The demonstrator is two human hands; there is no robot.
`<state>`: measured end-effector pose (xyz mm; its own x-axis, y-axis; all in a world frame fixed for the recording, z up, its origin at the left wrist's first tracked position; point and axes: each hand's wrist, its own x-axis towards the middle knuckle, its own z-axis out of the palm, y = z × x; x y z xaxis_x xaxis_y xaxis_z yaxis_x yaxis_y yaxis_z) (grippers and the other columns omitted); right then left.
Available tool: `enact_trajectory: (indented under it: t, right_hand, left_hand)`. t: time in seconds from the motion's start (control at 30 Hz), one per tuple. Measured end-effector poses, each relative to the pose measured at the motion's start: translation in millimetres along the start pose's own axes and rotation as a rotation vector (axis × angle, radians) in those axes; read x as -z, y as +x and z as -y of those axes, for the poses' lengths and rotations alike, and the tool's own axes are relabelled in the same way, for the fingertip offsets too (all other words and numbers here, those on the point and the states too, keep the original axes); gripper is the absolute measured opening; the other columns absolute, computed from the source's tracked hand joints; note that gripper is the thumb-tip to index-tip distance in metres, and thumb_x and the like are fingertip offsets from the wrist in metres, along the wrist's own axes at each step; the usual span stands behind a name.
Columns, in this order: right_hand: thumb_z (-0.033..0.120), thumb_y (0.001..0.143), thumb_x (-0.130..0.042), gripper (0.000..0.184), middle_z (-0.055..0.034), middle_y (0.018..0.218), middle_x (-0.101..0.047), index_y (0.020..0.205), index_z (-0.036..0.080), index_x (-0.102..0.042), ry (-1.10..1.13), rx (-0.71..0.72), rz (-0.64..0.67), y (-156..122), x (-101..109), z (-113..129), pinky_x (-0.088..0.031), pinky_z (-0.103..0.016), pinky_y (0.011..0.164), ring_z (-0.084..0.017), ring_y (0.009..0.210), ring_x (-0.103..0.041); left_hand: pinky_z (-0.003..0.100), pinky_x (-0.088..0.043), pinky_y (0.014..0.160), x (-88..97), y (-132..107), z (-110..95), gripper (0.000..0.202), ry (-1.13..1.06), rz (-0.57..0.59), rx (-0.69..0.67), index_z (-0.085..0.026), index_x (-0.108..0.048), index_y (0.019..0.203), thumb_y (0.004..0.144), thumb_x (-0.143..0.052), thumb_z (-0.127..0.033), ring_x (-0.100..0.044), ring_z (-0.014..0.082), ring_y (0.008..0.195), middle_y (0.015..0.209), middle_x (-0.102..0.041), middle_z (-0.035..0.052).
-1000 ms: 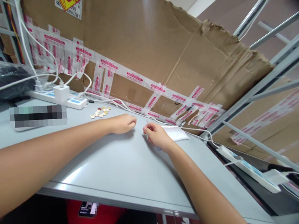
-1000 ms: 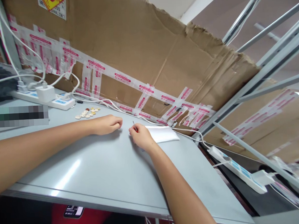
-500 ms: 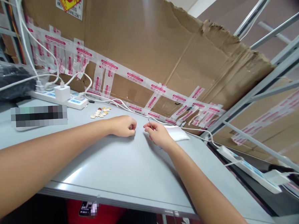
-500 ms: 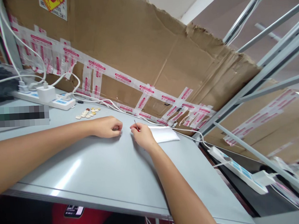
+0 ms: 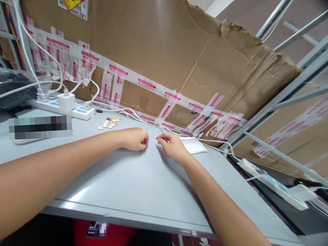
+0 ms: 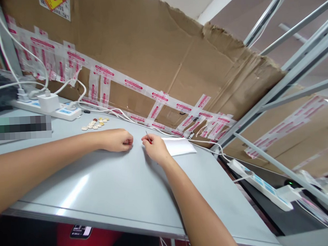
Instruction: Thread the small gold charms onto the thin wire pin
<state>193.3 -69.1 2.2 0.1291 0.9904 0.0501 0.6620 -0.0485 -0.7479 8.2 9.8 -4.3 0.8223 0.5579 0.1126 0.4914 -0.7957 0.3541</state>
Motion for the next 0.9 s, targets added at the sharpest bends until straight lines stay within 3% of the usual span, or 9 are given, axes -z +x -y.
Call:
enact_trajectory:
  t: [0.23, 0.53, 0.73, 0.9]
  right_hand:
    - [0.028, 0.081, -0.051, 0.017, 0.0041, 0.051, -0.05, 0.088, 0.018, -0.062, -0.058, 0.068, -0.007, 4.1, -1.7, -5.8, -0.031, -0.021, 0.044, -0.009, 0.042, -0.04]
    - [0.031, 0.081, -0.051, 0.016, 0.0049, 0.052, -0.049, 0.086, 0.02, -0.061, -0.067, 0.099, 0.002, 3.9, -2.0, -9.3, -0.031, -0.022, 0.044, -0.01, 0.042, -0.04]
    - [0.032, 0.082, -0.051, 0.017, 0.006, 0.05, -0.048, 0.088, 0.02, -0.061, -0.011, 0.073, 0.028, 0.8, -3.3, -4.0, -0.03, -0.021, 0.042, -0.009, 0.039, -0.036]
    - [0.034, 0.08, -0.056, 0.019, 0.0061, 0.053, -0.051, 0.09, 0.019, -0.06, 0.116, 0.038, 0.026, -3.5, -4.1, 5.6, -0.027, -0.02, 0.038, -0.006, 0.036, -0.034]
  left_hand:
    - [0.027, -0.034, 0.052, 12.2, -5.6, -19.6, 0.026, 0.138, 0.135, 0.08, -0.019, -0.073, 0.086, 0.073, -0.053, -0.03, -0.056, 0.0177, 0.059, 0.079, -0.072, 0.0061]
    - [0.03, -0.031, 0.049, 21.2, -10.3, -36.3, 0.029, 0.34, 0.197, 0.076, -0.013, -0.073, 0.08, 0.074, -0.049, -0.028, -0.053, 0.0196, 0.052, 0.076, -0.069, 0.0134]
    - [0.03, -0.031, 0.048, 16.5, -11.0, -31.8, 0.028, 0.29, 0.167, 0.086, -0.014, -0.069, 0.075, 0.073, -0.048, -0.032, -0.052, 0.0203, 0.052, 0.073, -0.067, 0.012]
    - [0.028, -0.036, 0.055, 8.3, -4.2, -17.3, 0.023, 0.014, 0.142, 0.067, -0.018, -0.065, 0.081, 0.072, -0.051, -0.033, -0.055, 0.0176, 0.061, 0.075, -0.067, 0.0048]
